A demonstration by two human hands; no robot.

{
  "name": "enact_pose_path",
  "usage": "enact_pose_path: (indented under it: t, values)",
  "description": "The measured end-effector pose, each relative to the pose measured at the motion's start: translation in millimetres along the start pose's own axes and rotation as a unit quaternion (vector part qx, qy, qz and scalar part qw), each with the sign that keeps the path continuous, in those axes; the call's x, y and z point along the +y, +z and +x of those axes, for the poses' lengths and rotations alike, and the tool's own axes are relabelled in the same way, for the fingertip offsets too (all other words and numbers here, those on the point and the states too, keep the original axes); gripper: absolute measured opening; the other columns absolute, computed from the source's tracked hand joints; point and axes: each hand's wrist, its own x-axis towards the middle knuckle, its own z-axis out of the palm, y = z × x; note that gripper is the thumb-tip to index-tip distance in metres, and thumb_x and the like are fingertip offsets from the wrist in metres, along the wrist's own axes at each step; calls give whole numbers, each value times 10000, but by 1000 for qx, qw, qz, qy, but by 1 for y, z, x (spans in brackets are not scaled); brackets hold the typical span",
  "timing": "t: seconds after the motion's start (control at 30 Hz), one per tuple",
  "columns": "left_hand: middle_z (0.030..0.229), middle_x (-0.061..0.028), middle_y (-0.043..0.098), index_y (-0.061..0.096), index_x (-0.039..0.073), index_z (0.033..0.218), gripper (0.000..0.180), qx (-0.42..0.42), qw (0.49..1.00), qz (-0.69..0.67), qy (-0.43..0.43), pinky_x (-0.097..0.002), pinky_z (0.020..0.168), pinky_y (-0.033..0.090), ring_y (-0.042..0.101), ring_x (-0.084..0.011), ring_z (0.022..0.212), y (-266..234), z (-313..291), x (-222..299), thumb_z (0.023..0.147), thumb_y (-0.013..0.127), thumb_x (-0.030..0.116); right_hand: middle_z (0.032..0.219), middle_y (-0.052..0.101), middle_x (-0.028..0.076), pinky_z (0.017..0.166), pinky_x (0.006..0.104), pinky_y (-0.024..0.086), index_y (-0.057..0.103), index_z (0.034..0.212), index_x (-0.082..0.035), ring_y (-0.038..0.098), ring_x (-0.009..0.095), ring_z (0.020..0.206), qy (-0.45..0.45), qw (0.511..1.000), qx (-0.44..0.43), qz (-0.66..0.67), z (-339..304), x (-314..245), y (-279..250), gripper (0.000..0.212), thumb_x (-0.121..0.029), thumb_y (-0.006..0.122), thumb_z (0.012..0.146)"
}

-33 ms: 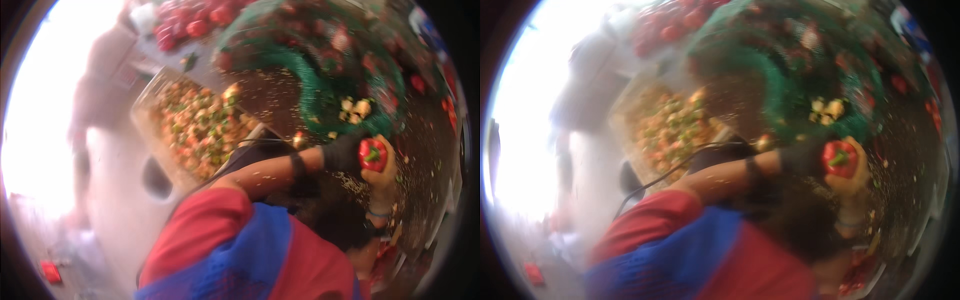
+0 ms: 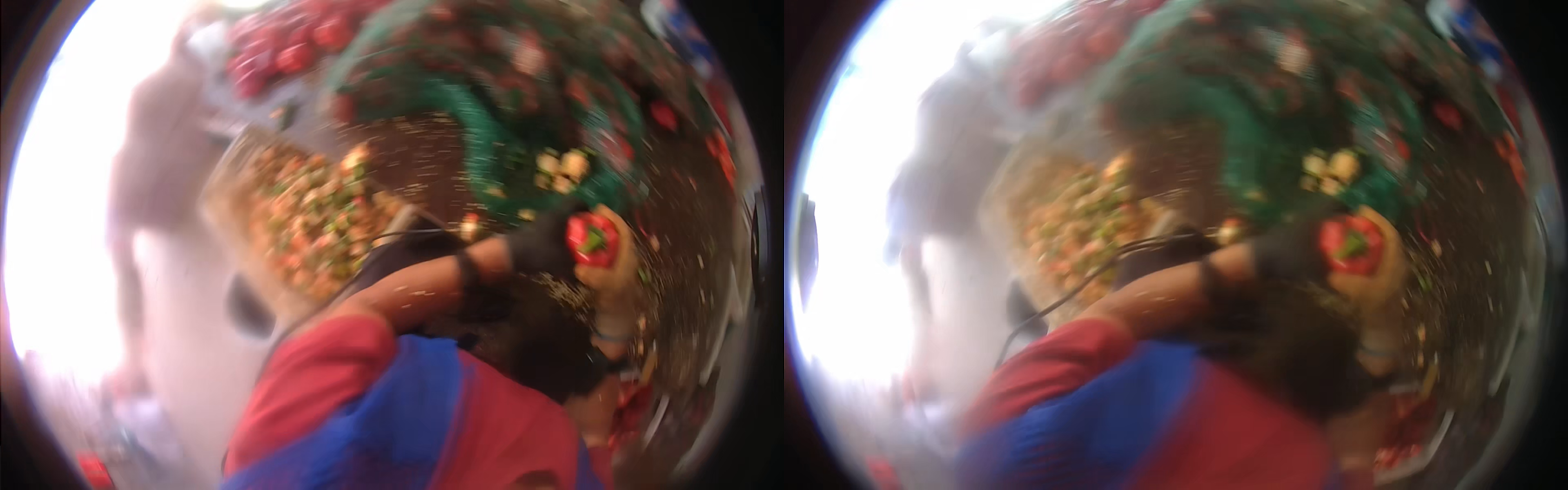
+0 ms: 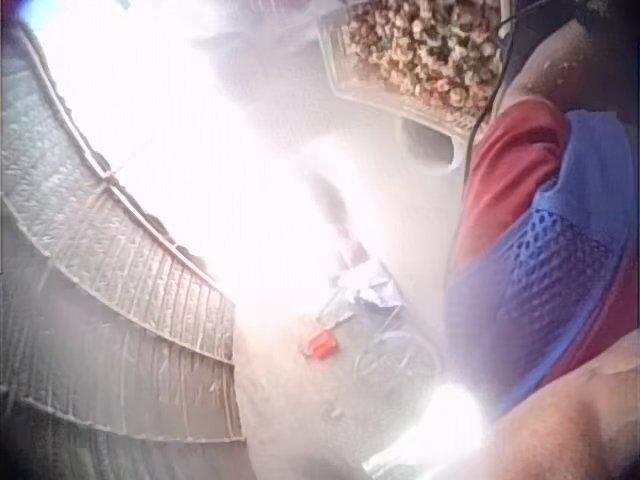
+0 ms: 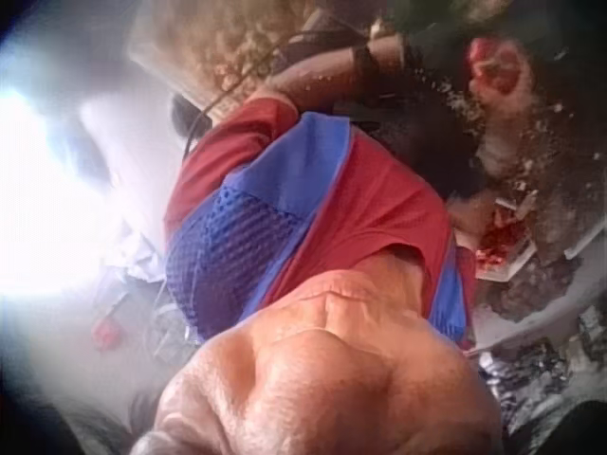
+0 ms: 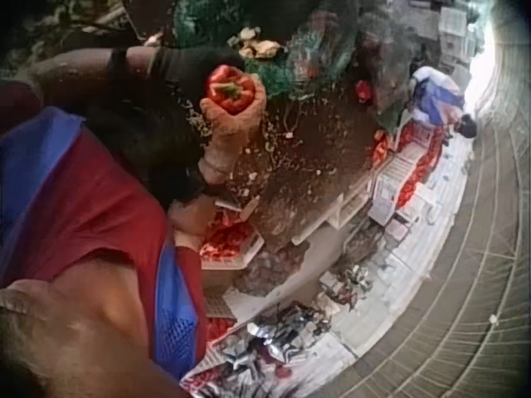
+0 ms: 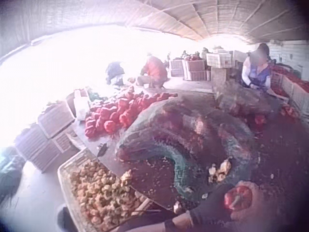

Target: The person de-stems and cores red bell peppers by hand, placing the processed vegetable into a bin and the discarded stems and seeds into a separate container.

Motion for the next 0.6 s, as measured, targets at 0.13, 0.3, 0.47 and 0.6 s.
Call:
enact_pose_path:
  t: [0.13,0.3,0.47,0.6]
  values:
    - [1164,-150,654,508,-10,1323,731,-46,998,4,-33,-378,916,539,643,-234,1064,-29,-3,15,703,867,139,1114,660,89,893,327,543,606,1223,-42,650,201,1005,-103,991,29,-78,12,-5,20,760,-120,894,524]
    - [1085,-115,698,593,-6,1217,804,-39,992,73,-91,-348,885,536,662,-187,971,-17,4,38,554,964,256,1066,668,59,840,290,547,618,1199,-9,639,128,932,33,989,37,141,1,-4,16,732,-79,931,541]
    - [1036,-72,701,620,7,1149,713,-31,989,13,-145,-317,859,531,633,-128,925,-16,3,29,541,955,170,1066,671,47,807,272,545,647,1155,-1,641,110,901,65,986,41,151,-1,10,14,683,-78,934,540]
    - [1031,-61,700,637,2,1140,681,-46,982,-17,-181,-314,860,523,622,-120,944,-20,5,29,542,928,147,1046,699,56,818,272,538,660,1141,-5,648,112,883,38,977,13,210,1,16,15,600,-91,907,601]
